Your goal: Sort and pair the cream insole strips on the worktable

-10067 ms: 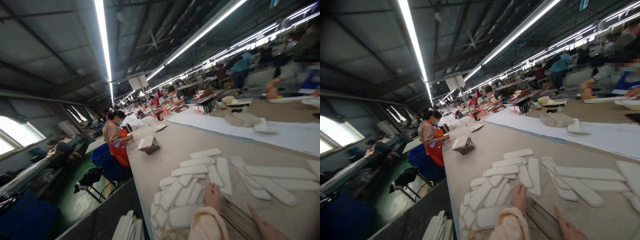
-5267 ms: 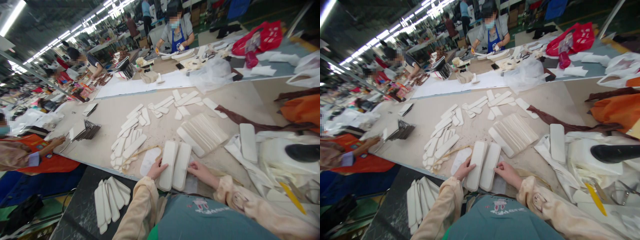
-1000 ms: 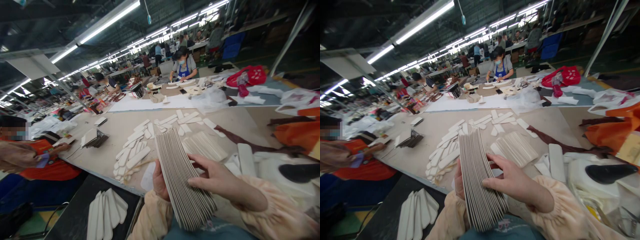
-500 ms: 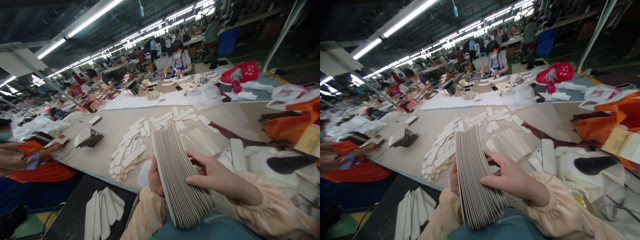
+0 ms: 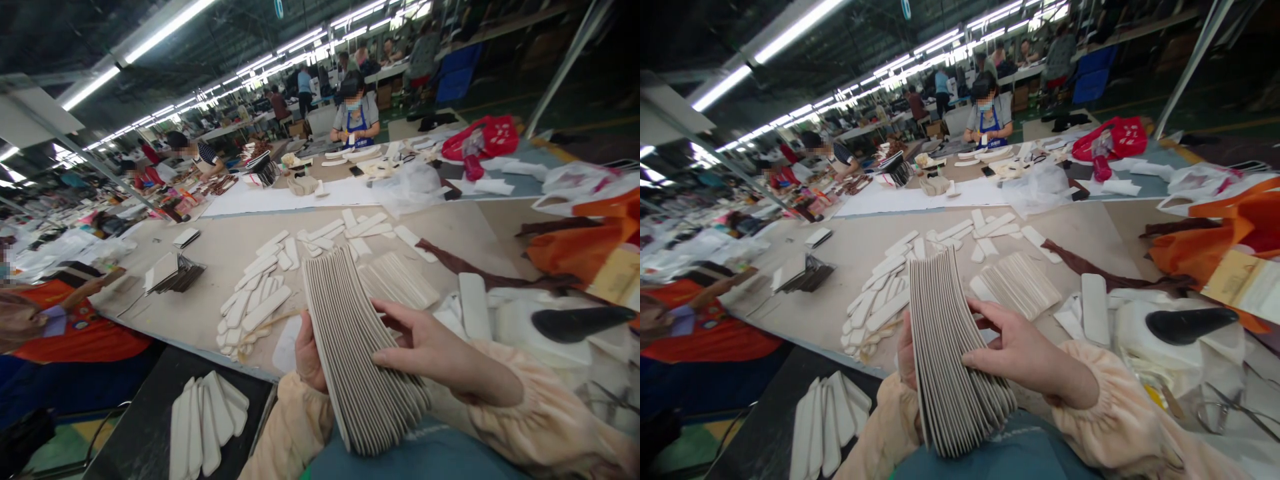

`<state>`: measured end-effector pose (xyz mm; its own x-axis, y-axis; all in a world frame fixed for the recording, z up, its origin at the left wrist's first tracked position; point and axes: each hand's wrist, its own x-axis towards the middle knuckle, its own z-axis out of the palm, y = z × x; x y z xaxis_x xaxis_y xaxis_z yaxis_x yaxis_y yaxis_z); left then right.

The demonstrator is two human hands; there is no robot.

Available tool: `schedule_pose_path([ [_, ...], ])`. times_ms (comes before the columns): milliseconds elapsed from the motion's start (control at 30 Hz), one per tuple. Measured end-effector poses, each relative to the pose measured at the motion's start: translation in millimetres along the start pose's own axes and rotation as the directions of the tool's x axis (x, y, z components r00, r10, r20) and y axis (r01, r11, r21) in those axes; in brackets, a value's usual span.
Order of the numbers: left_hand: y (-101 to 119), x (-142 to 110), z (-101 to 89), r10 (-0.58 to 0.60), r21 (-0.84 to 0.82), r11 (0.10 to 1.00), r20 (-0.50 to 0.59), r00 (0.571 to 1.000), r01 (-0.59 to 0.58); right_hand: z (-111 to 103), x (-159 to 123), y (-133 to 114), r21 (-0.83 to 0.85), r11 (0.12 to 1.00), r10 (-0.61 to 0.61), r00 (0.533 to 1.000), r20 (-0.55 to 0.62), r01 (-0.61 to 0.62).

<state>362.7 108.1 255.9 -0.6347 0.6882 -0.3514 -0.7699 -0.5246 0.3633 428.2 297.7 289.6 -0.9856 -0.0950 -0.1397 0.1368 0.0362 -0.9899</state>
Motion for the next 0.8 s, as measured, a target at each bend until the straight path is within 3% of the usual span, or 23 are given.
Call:
schedule_pose_path([
  [500,1,4,-19.2,0.043,-0.072,0.997,0.021,0.999,-0.041,-2,4,7,0.018,0.998,-0.062,0.998,0.031,0.061],
  [633,4,2,-17.2,0.058,-0.112,0.992,0.009,0.998,-0.057,0,5,6,-0.185,0.957,-0.232,0.973,-0.018,0.225],
  [733,5,2,-16.7,0.113,-0.145,0.984,0.034,0.993,-0.107,0,5,6,-0.433,0.823,-0.409,0.913,-0.003,0.367],
  [800,5,3,-18.5,0.146,-0.12,0.983,0.037,0.989,-0.141,0,5,6,-0.521,0.752,-0.461,0.887,0.021,0.403],
])
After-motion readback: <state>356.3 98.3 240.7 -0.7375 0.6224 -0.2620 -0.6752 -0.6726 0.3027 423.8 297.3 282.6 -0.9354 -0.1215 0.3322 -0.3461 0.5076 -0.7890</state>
